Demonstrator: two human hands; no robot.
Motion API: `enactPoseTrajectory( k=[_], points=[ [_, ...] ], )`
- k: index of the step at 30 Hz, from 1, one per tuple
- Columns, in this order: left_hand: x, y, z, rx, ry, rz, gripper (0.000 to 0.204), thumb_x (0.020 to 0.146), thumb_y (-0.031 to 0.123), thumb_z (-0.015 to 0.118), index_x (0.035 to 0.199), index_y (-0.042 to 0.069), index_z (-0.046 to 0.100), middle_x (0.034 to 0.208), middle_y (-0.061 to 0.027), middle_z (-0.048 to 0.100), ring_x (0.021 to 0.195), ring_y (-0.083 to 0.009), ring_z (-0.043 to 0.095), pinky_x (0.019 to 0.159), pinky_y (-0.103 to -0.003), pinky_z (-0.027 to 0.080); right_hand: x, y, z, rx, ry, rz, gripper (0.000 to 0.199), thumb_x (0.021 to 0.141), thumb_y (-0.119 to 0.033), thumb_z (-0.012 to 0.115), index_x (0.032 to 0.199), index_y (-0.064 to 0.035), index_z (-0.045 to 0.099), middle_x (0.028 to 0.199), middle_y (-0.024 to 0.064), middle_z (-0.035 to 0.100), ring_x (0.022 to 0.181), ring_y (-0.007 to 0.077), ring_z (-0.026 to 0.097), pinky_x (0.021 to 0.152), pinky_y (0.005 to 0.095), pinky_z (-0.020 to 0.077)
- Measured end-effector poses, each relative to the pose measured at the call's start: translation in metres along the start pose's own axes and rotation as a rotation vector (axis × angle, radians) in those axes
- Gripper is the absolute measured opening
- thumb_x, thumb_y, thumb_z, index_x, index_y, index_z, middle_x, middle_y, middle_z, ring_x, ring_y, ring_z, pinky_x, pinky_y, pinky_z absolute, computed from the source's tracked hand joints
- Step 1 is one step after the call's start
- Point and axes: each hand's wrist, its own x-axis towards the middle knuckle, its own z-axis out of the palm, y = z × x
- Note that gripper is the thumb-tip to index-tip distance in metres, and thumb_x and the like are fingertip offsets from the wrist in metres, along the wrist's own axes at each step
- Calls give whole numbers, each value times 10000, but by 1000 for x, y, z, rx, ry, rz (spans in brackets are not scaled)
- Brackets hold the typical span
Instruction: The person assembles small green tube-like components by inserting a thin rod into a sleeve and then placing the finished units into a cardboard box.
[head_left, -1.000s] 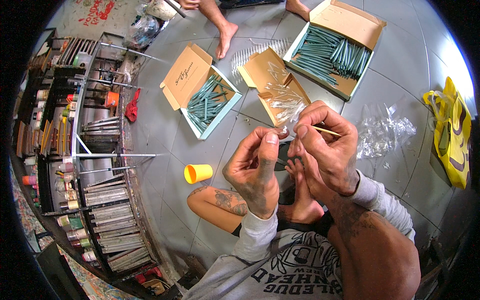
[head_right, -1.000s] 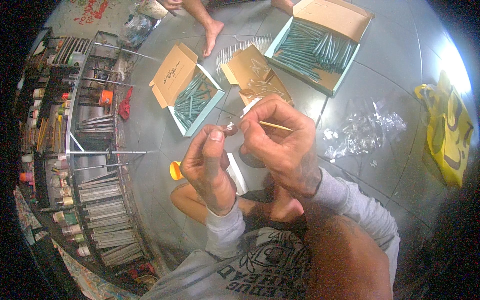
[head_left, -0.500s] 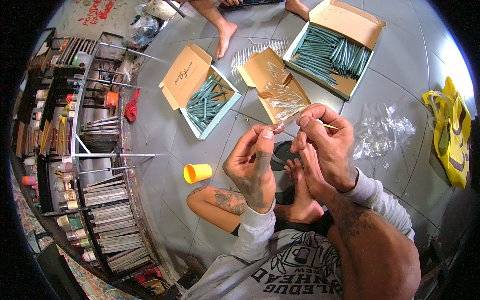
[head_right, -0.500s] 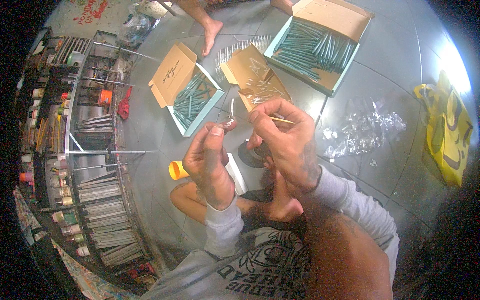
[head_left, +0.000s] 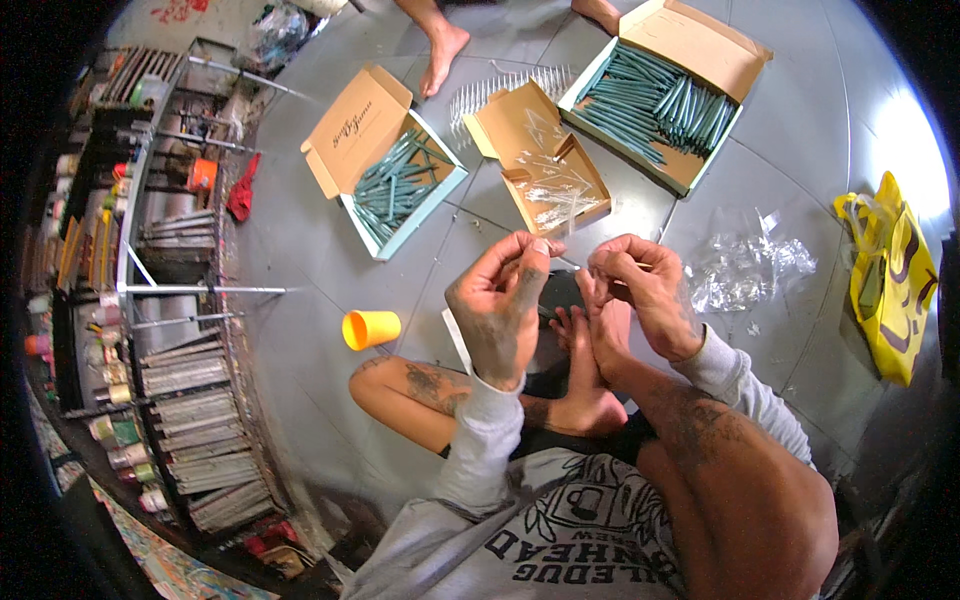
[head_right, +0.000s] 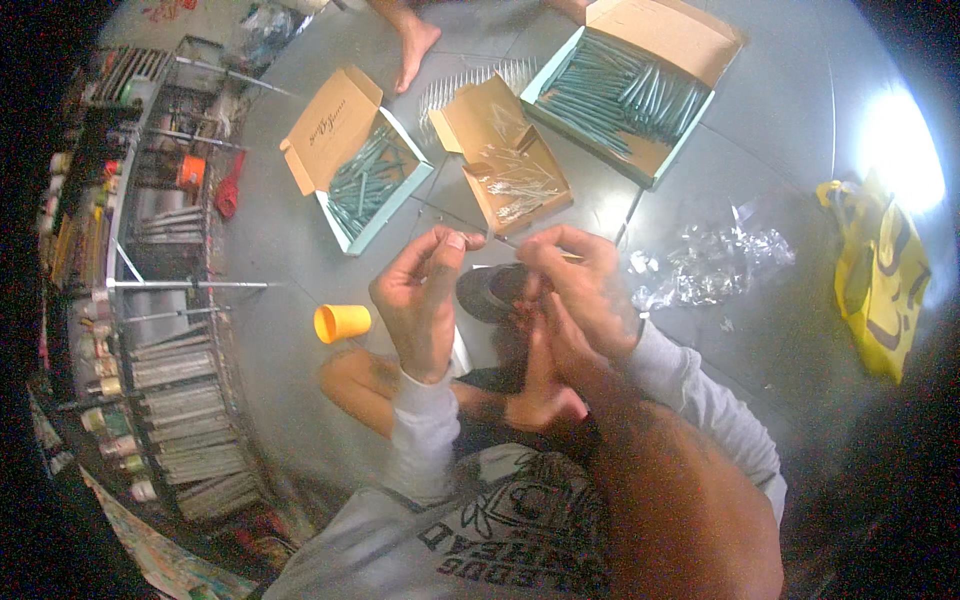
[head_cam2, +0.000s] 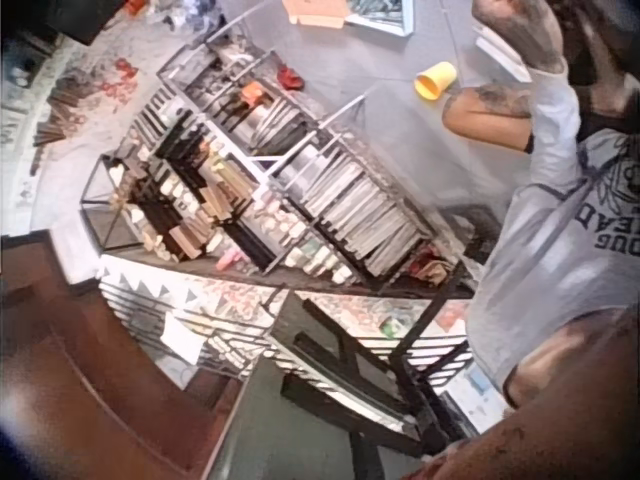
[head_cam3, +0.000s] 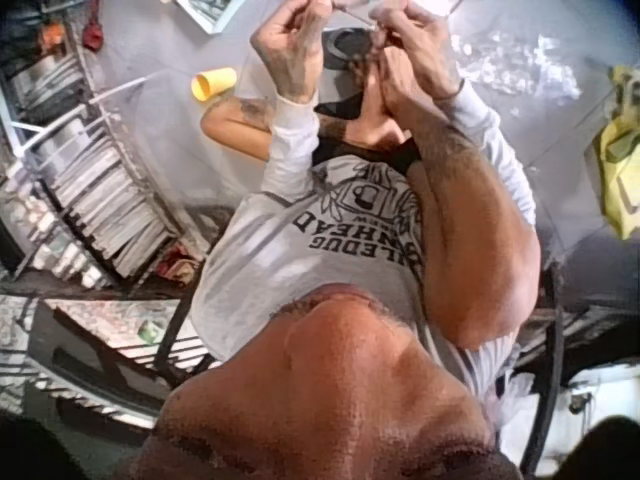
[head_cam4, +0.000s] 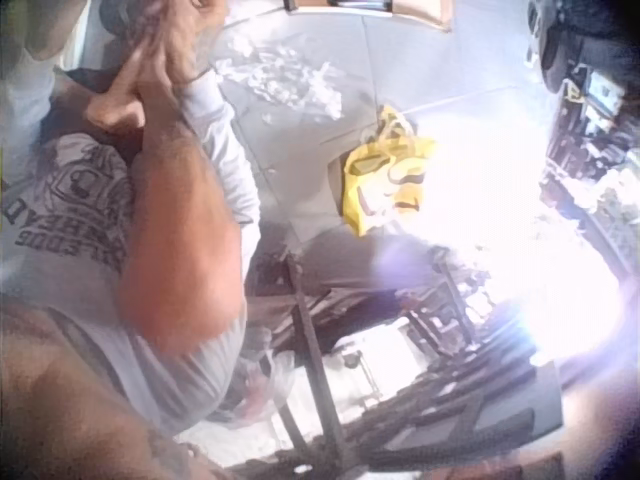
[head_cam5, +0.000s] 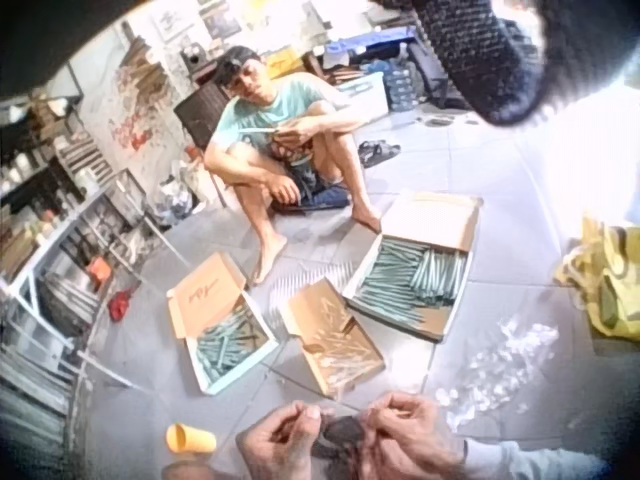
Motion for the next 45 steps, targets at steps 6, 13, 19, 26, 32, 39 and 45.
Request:
enactPoseTrajectory(
  k=[6, 13, 19, 26, 32, 39, 45],
  points=[
    [14, -22, -35, -93, -13, -81, 234, 929, 117, 700, 994, -107, 688, 897, -108, 725, 813, -130, 678, 786, -242, 543, 12, 89, -111, -1133, 9, -336, 177, 870, -191, 677, 904, -22, 715, 888, 148, 715, 777, 311, 691, 738, 389, 551],
    [5, -36, -57, -197, -72, -213, 241, 928, 131, 700, 976, -105, 697, 884, -126, 727, 828, -149, 685, 806, -261, 550, 10, -7, -43, -1191, -173, -424, 240, 808, -105, 715, 1035, -31, 708, 1220, 170, 633, 1051, 347, 650, 870, 406, 534],
    [1, -39, -64, -297, -151, -305, 318, 946, 217, 694, 1043, -86, 696, 909, -112, 728, 862, -128, 676, 801, -241, 539, 10, -73, 52, -1235, -474, -904, 463, 731, -18, 789, 1179, -46, 676, 1199, 155, 661, 1059, 306, 668, 881, 368, 537],
    [-5, -33, -67, -391, -206, -326, 345, 964, 253, 664, 1065, -76, 688, 926, -116, 732, 852, -115, 669, 762, -228, 539, 6, -65, 52, -1300, -498, -1033, 299, 667, 28, 783, 953, -41, 734, 1086, 163, 687, 988, 297, 678, 808, 370, 549],
    [-4, -21, -72, -345, -190, -372, 361, 960, 270, 657, 1096, -64, 683, 934, -98, 737, 727, -52, 607, 645, -184, 492, -6, -55, 55, -1270, -480, -1104, 243, 645, 54, 748, 862, -26, 672, 1084, 168, 689, 973, 321, 682, 798, 377, 557],
    [-10, -16, -65, -407, -158, -375, 353, 970, 270, 617, 1103, -50, 684, 919, -85, 736, 631, -19, 527, 554, -164, 429, -5, -42, 49, -1325, -432, -1293, 258, 641, 58, 761, 862, -34, 664, 1010, 145, 711, 886, 300, 706, 722, 347, 571],
    [-19, -14, -59, -674, -199, -522, 309, 974, 246, 596, 1070, -34, 680, 933, -89, 724, 696, -31, 555, 614, -171, 441, -7, -37, 47, -1287, -318, -1339, 283, 665, 64, 780, 915, -17, 676, 1026, 165, 712, 882, 311, 711, 739, 358, 586]
  ],
)
